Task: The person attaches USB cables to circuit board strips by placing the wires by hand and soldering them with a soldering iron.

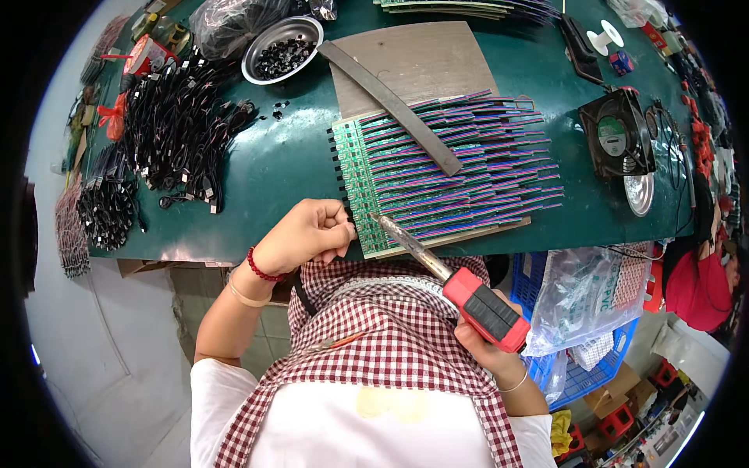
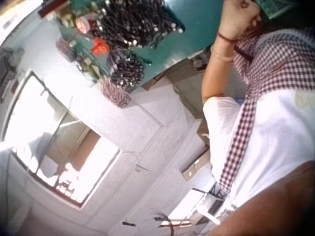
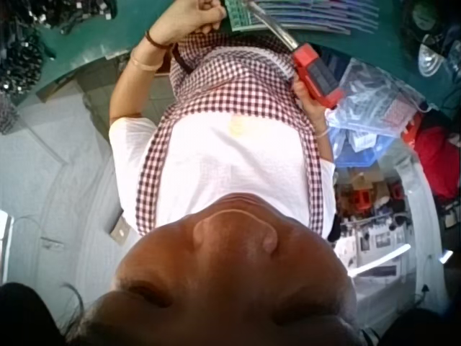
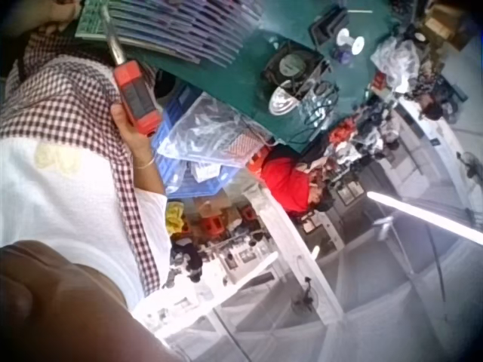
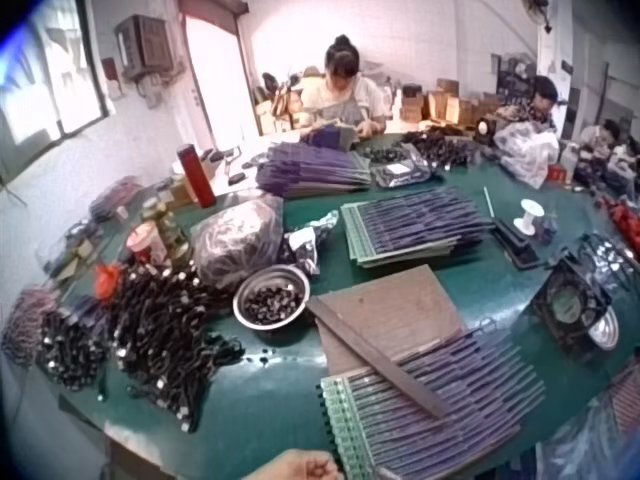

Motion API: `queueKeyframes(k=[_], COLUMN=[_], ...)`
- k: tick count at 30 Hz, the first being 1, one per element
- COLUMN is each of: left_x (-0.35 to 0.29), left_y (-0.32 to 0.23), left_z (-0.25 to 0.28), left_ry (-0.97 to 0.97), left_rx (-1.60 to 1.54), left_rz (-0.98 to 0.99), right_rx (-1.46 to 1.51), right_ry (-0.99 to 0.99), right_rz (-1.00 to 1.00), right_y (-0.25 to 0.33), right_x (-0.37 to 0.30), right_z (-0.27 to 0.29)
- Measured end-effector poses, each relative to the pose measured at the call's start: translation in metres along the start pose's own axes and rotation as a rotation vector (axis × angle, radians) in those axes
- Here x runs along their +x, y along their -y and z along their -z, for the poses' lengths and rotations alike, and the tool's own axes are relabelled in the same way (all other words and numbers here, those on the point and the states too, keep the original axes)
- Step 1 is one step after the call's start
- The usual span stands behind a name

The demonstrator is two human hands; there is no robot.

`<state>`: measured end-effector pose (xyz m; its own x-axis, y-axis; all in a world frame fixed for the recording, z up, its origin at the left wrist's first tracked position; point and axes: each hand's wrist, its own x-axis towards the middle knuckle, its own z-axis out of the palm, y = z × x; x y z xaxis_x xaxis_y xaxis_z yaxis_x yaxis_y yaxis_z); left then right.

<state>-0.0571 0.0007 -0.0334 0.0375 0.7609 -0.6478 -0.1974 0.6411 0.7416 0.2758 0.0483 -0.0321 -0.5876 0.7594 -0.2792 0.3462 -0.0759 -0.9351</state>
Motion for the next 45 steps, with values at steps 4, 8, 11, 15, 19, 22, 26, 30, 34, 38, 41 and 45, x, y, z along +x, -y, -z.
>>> queueKeyframes(k=[4, 8, 11, 15, 19, 22, 26, 30, 34, 38, 41, 45], left_x=[0.001, 0.003, 0.003, 0.002, 0.004, 0.004, 0.005, 0.004, 0.004, 0.004, -0.002, 0.01], left_y=[0.002, 0.002, 0.003, 0.002, 0.005, 0.004, 0.005, 0.002, 0.003, 0.003, -0.006, -0.024], left_z=[0.002, 0.003, 0.003, 0.005, 0.003, 0.003, 0.003, 0.002, 0.002, 0.003, 0.01, 0.05], left_ry=[0.022, 0.041, 0.045, 0.053, 0.027, 0.015, 0.008, -0.006, -0.005, -0.01, 0.031, -0.468], left_rx=[-0.024, -0.045, -0.055, -0.054, -0.049, -0.025, 0.002, -0.001, -0.003, 0.004, 0.056, 0.621], left_rz=[-0.015, -0.033, -0.027, -0.032, -0.035, -0.03, -0.009, -0.005, -0.016, -0.009, -0.057, -0.396], right_rx=[-0.119, -0.156, -0.142, -0.155, -0.203, -0.22, -0.282, -0.264, -0.149, -0.102, 0.036, 0.292], right_ry=[0.075, 0.055, 0.047, 0.041, 0.0, 0.015, 0.047, 0.026, 0.065, -0.062, -0.068, -0.041], right_rz=[-0.058, -0.001, 0.053, 0.097, 0.223, 0.209, 0.234, 0.247, 0.002, 0.105, 0.099, 0.09], right_y=[-0.012, -0.011, 0.0, 0.002, 0.01, 0.013, 0.016, 0.015, -0.015, -0.014, -0.012, 0.008], right_x=[-0.007, -0.004, 0.003, 0.004, 0.012, 0.012, 0.012, 0.01, -0.009, -0.004, -0.003, 0.008], right_z=[0.004, 0.0, -0.005, -0.007, -0.012, -0.011, -0.009, -0.009, 0.003, 0.003, 0.002, -0.006])
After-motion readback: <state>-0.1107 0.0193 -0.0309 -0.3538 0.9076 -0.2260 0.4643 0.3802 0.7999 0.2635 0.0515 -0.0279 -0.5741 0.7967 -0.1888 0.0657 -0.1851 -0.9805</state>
